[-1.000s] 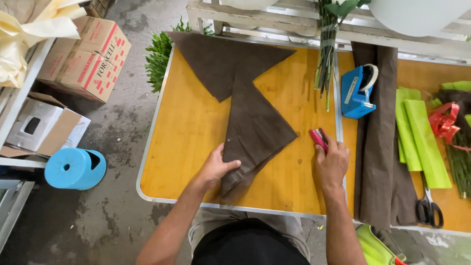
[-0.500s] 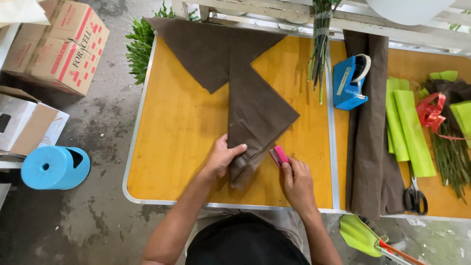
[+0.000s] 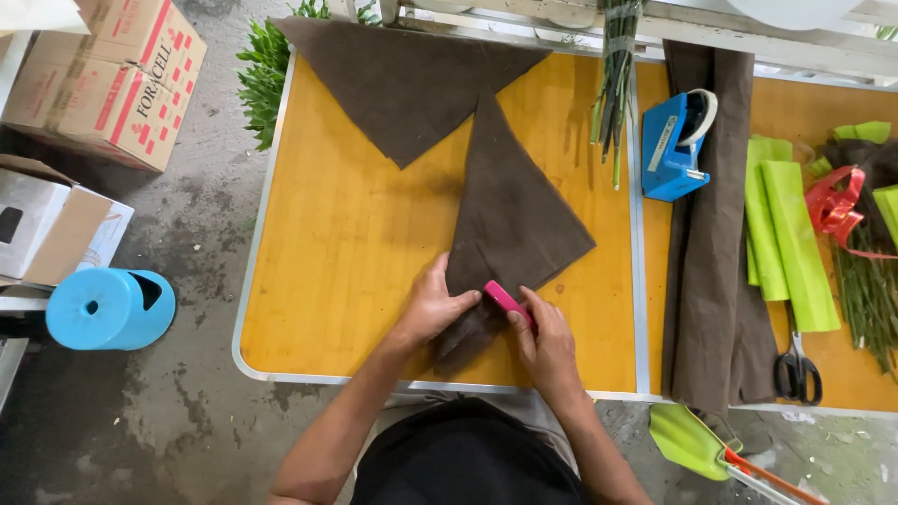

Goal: Folding and stapling brown wrapping paper to prepare for flower bouquet arrangements.

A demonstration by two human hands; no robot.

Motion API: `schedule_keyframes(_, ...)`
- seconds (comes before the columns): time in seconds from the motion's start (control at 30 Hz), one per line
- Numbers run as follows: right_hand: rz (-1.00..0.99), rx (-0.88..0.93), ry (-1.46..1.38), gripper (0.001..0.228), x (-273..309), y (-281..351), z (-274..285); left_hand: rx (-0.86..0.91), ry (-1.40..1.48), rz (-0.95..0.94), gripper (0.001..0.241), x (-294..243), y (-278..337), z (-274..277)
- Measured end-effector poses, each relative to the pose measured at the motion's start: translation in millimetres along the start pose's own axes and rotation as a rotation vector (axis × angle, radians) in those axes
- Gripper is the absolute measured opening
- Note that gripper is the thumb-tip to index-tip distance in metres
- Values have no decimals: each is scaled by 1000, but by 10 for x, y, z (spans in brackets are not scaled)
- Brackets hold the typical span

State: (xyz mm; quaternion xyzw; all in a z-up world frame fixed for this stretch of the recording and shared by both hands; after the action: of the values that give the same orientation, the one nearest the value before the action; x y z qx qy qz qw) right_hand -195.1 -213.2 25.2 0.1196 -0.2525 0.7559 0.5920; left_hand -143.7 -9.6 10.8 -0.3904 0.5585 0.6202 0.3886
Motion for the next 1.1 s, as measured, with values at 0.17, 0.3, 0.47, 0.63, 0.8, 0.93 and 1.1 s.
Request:
schedule_keyframes(0.17,-1,-56,-37,27,56,-10,18,-222,-300,-478,74,-398,168,87)
schedule_keyframes(0.3,9,-110,4,24,121,-5,37,-243,-474,-858,56,-571,-29,-402)
schedule_keyframes(0.47,19,-42,-92,12,268,-64,196,-65,-660,-749,71,-437,-401,-1089)
schedule_keyframes(0.63,34,-106,-55,20,52,46,15,27,-781,-584,75,-275,-544,-1214)
schedule_keyframes(0.8,5,-195,-157,17,71,12,119,-29,-775,-627,76,-375,-506,-1192)
schedule_keyframes(0.93,-51,-189,-118,17,-10,16,4,10,-736,-619,77,-425,-480,-1175)
schedule_keyframes(1.1,-87,-208,-143,15,-21,11,19,20,-632,-648,79,-471,-477,-1201)
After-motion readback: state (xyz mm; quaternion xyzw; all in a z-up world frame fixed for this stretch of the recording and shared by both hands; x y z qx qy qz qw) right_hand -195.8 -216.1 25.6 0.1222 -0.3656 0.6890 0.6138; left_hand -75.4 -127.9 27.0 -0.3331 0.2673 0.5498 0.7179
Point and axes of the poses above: each hand's wrist, its own y-axis away from the middle knuckle, its own z-axis out of the back of the hand, x = y × z, the point moved 6 cm from there along -y, towards the middle knuckle, and after that the axes turned 15 degrees about y, right-handed, at the moved point
